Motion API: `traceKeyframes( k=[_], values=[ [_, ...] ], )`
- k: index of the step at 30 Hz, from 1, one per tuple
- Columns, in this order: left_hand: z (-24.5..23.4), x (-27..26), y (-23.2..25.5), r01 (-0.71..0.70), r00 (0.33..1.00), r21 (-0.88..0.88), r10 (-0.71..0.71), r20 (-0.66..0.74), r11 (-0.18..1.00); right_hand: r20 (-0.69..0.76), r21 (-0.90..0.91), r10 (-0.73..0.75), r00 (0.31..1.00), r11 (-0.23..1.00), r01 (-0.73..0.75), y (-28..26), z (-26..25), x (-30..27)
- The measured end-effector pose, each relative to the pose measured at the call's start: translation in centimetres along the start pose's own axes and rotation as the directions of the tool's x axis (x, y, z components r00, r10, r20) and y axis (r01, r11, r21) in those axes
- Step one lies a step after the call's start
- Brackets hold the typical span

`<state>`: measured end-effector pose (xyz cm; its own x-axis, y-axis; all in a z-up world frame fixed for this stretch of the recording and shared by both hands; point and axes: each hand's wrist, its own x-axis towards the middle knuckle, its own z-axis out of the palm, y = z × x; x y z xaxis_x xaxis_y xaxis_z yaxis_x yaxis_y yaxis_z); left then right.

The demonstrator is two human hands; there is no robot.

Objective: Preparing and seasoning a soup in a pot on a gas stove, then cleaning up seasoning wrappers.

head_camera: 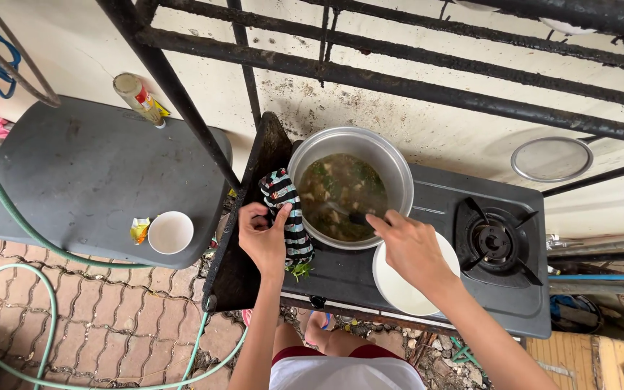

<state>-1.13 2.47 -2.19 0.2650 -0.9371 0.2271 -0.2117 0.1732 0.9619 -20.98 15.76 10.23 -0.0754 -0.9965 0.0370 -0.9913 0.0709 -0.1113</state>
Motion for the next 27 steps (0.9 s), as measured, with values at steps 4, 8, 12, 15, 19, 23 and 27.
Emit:
traceKeyframes(
  k=[4,8,12,15,19,23,27],
  values=[
    [-0.3,0.0,1.3,0.214,0.965,-0.036,-0.205,0.166,0.976,-0.061,-0.05,-0.032,0.998,0.998,0.029,0.2,-1.2,-1.7],
    [-0.4,-0.2,1.0,0.211,0.955,-0.032,-0.199,0.22,0.977,-0.005,-0.107,0.069,0.998,0.992,-0.069,1.1,-1.5,-2.2],
    [-0.6,0.3,1.3,0.122,0.964,-0.001,-0.119,0.239,0.992,-0.04,-0.106,0.09,0.995,0.99,-0.094,2.4,-0.3,-0.9],
    [-0.7,0.6,1.2,0.143,0.945,0.01,-0.14,0.296,0.99,-0.131,-0.105,0.05,0.99,0.992,-0.064,2.9,1.1,0.4],
    [-0.8,0.8,1.4,0.146,0.937,-0.02,-0.132,0.323,0.989,-0.15,-0.138,0.031,0.988,0.989,-0.052,3.3,2.6,2.4],
    [-0.9,0.9,1.8,0.068,0.942,0.036,-0.076,0.327,0.997,-0.179,-0.18,0.055,0.982,0.98,-0.088,3.6,3.0,3.6],
    [-0.9,1.2,2.5,0.044,0.943,0.049,-0.057,0.328,0.998,-0.245,-0.182,0.074,0.967,0.976,-0.121,4.0,2.5,2.8]
  ],
)
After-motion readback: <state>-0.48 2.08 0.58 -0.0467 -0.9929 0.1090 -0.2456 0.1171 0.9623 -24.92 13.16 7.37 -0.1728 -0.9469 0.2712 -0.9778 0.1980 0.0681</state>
